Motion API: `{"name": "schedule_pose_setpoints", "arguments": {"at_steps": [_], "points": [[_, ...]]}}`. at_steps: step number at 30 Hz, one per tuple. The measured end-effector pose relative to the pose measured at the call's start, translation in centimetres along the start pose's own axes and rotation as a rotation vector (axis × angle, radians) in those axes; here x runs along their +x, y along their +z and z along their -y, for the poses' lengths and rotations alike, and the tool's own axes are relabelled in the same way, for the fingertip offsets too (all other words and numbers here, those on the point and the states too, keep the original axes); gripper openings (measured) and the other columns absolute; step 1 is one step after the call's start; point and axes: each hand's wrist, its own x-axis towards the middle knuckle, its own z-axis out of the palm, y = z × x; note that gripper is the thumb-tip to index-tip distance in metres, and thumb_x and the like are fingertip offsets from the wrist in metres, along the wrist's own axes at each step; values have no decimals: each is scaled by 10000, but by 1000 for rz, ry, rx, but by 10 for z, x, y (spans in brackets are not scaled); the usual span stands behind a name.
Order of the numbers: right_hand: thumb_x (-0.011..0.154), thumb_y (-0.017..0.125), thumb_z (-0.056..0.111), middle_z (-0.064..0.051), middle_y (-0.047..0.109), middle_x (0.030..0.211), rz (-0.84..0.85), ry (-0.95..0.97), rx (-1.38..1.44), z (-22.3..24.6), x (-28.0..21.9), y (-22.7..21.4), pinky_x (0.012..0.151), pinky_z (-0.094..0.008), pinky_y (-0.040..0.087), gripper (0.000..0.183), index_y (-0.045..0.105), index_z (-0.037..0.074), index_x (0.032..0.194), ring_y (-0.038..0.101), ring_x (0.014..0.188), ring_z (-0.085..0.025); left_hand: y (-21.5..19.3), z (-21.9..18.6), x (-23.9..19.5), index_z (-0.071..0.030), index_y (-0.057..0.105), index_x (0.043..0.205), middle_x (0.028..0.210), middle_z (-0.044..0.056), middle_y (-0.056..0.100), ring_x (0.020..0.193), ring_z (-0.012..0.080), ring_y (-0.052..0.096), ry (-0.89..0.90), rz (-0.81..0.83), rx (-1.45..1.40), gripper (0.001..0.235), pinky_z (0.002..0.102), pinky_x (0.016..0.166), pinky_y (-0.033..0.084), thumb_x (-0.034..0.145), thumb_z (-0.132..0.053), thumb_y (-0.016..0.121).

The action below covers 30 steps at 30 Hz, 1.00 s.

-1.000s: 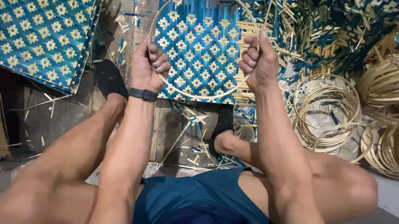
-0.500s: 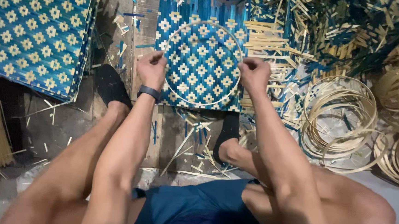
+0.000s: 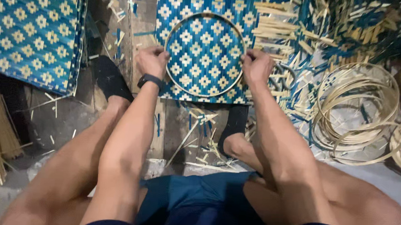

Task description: The person places a woven mat onto a circular wooden frame, then uses shears to trim the excess woven material around the edge. The person repeats this process with multiple mats, stacking the finished pieces.

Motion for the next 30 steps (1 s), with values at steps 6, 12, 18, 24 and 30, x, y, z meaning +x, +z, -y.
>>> {"name": "schedule_pose_setpoints", "arguments": {"at_steps": [6,12,18,24,30], "points": [[835,794,196,-166,764,821,-25,-19,-6,3,1,-1,769,-416,565,171,814,79,957,743,746,-333,2,5,5,-51,804,948,837,116,790,760,208,776,21,57,-105,226,319,739,595,723,-62,823],[839,795,180,-179,754,825,-52,14,-37,2,0,5,757,-419,564,165,818,83,970,739,761,-344,11,31,16,-33,814,960,801,108,791,700,165,759,-6,90,-156,268,300,683,593,706,-88,881],[828,797,172,-177,754,805,-35,-1,-26,-1,5,6,736,-405,564,150,817,71,937,741,743,-325,11,45,26,8,810,953,826,93,792,718,156,738,-104,269,-339,249,295,676,591,715,-18,880],[831,815,181,-132,762,779,18,69,59,-10,5,7,692,-346,563,163,806,56,934,740,694,-224,22,61,33,49,766,1002,884,100,792,741,167,764,-218,338,-610,301,292,699,631,708,64,827],[842,821,128,-110,777,795,133,121,146,-21,13,7,663,-317,570,133,799,24,922,733,690,-171,30,64,28,73,770,987,862,109,792,736,155,758,-181,284,-535,266,282,698,623,725,96,809]]}}
